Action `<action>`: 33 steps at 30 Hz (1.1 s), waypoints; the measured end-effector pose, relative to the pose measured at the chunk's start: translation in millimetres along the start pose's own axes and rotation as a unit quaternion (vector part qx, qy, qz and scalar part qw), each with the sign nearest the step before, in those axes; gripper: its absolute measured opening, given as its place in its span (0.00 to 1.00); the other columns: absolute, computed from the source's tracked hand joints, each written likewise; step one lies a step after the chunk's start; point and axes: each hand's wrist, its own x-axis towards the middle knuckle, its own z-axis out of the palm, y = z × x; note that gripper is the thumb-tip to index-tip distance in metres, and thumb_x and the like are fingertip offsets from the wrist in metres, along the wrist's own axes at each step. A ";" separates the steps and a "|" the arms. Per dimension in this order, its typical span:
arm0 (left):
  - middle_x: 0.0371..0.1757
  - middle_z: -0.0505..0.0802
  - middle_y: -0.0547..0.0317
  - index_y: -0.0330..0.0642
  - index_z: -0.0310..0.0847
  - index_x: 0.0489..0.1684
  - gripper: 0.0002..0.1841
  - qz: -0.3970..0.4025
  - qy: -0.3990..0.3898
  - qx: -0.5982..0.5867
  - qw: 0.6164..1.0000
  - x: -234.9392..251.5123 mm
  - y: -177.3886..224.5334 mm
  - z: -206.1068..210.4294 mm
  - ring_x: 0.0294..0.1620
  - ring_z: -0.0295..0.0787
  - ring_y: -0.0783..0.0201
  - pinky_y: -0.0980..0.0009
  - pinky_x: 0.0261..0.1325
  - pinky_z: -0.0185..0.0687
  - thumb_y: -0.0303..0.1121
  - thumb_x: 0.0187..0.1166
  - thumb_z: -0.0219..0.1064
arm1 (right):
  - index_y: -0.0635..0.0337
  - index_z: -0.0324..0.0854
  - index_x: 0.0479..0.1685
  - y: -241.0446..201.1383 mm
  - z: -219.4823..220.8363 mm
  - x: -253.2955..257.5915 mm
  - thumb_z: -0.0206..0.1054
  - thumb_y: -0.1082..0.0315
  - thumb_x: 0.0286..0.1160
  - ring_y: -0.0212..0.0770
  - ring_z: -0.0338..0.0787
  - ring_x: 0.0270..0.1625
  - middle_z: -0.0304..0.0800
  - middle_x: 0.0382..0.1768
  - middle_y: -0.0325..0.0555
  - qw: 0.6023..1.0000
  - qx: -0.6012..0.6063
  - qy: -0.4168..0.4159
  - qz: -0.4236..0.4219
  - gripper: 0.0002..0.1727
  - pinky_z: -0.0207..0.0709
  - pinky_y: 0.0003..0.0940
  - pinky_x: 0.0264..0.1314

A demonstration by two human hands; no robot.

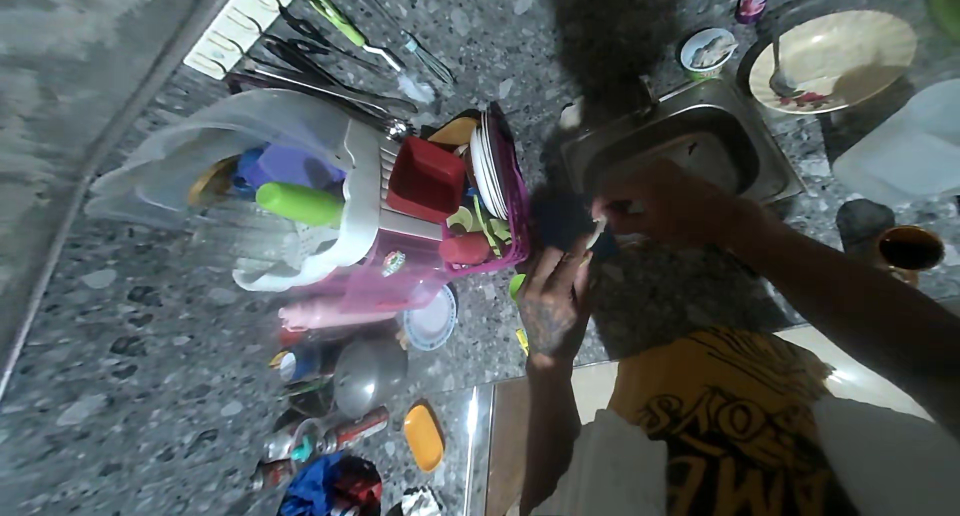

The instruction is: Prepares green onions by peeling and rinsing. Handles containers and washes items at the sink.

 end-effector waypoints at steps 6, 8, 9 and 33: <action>0.34 0.93 0.54 0.44 0.97 0.48 0.12 -0.006 0.014 -0.013 1.000 -0.4 -2.2 -2.7 0.35 0.91 0.66 0.71 0.41 0.88 0.34 0.81 0.66 | 0.54 0.93 0.52 2.5 -0.8 -0.9 0.68 0.63 0.78 0.30 0.90 0.43 0.93 0.51 0.41 1.000 0.030 -0.005 0.004 0.12 0.87 0.25 0.47; 0.33 0.93 0.54 0.44 0.97 0.47 0.12 -0.006 0.014 -0.011 1.000 0.3 -1.8 -3.9 0.34 0.90 0.66 0.71 0.42 0.88 0.34 0.81 0.66 | 0.52 0.93 0.53 2.3 0.5 -0.4 0.71 0.58 0.78 0.31 0.89 0.45 0.92 0.53 0.43 0.999 0.030 -0.019 -0.016 0.13 0.86 0.26 0.48; 0.33 0.93 0.54 0.44 0.97 0.47 0.12 -0.005 0.015 -0.009 1.000 0.6 -1.7 -4.0 0.34 0.90 0.65 0.71 0.41 0.88 0.34 0.81 0.66 | 0.51 0.94 0.54 2.8 0.7 0.0 0.69 0.56 0.80 0.31 0.90 0.48 0.92 0.53 0.42 0.999 0.021 -0.022 -0.027 0.14 0.86 0.26 0.50; 0.37 0.94 0.56 0.31 0.94 0.47 0.10 -0.111 0.103 -0.190 0.970 -10.3 0.5 5.5 0.37 0.88 0.79 0.84 0.43 0.84 0.27 0.79 0.68 | 0.68 0.86 0.56 -27.2 38.8 -8.5 0.64 0.70 0.85 0.31 0.96 0.44 0.96 0.44 0.44 0.914 0.329 0.085 0.222 0.11 0.91 0.29 0.54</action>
